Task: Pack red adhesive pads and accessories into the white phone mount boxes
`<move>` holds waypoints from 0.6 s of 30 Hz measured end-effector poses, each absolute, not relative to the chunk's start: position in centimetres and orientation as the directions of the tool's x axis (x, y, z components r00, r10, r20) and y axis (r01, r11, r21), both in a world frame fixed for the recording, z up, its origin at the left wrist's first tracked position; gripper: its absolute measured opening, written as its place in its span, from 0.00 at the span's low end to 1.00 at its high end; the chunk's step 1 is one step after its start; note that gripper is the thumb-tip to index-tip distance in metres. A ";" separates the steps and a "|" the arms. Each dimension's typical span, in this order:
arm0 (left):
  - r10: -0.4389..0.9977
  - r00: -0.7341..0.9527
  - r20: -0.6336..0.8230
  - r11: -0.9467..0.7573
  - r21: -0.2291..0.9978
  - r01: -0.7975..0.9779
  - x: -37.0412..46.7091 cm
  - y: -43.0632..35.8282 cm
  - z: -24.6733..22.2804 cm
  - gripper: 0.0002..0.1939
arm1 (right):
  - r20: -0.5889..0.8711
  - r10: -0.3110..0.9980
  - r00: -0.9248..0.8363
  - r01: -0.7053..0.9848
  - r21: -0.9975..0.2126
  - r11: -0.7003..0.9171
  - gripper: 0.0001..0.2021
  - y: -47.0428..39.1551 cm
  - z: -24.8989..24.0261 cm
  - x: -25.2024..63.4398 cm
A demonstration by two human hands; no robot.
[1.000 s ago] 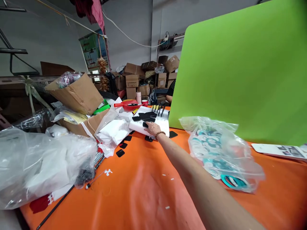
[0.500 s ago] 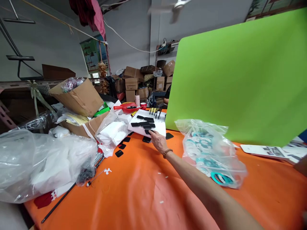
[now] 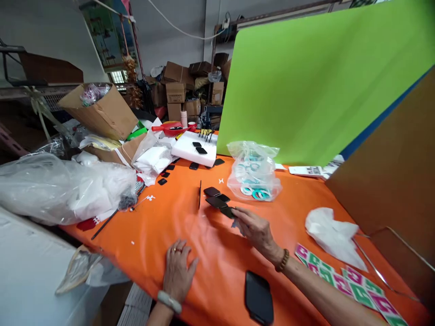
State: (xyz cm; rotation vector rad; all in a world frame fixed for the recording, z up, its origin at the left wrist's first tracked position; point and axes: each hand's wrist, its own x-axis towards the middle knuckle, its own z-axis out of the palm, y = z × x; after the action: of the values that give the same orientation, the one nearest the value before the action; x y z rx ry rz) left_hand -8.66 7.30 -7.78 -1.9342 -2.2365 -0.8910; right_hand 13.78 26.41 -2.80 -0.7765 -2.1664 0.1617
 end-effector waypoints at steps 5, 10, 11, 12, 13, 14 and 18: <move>0.918 -0.262 0.299 0.090 0.484 0.870 -9.1 7.4 -6.6 0.08 | 0.551 0.507 -0.663 0.531 -0.131 0.837 0.17 20.9 -4.9 20.0; 0.946 -0.306 0.108 0.192 0.574 0.796 -10.1 10.6 -3.8 0.13 | 0.526 0.573 -0.629 0.637 -0.074 0.767 0.17 19.2 -5.2 25.3; 0.943 -0.329 0.048 0.244 0.570 0.784 -10.1 11.8 -3.1 0.15 | 0.524 0.581 -0.622 0.652 -0.063 0.755 0.17 18.6 -5.3 26.2; 0.936 -0.351 -0.013 0.298 0.558 0.774 -10.0 13.2 -2.4 0.17 | 0.517 0.589 -0.621 0.664 -0.052 0.746 0.17 18.0 -5.4 27.0; 0.933 -0.358 -0.039 0.319 0.550 0.772 -9.8 14.6 -1.8 0.20 | 0.507 0.598 -0.620 0.676 -0.041 0.736 0.17 17.2 -5.5 27.7; 0.932 -0.359 -0.054 0.329 0.543 0.773 -9.4 16.1 -1.3 0.22 | 0.499 0.608 -0.618 0.689 -0.029 0.724 0.17 16.4 -5.6 28.3; 0.937 -0.331 -0.107 0.337 0.519 0.785 -6.6 21.0 -0.7 0.32 | 0.451 0.666 -0.594 0.745 -0.004 0.668 0.19 13.5 -5.7 29.3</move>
State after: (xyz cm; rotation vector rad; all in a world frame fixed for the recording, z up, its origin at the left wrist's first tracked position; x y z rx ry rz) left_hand -6.61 21.01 -0.70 -1.9621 -2.8658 -0.6914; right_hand 29.32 13.50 -5.71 -1.1024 -2.4656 -0.2574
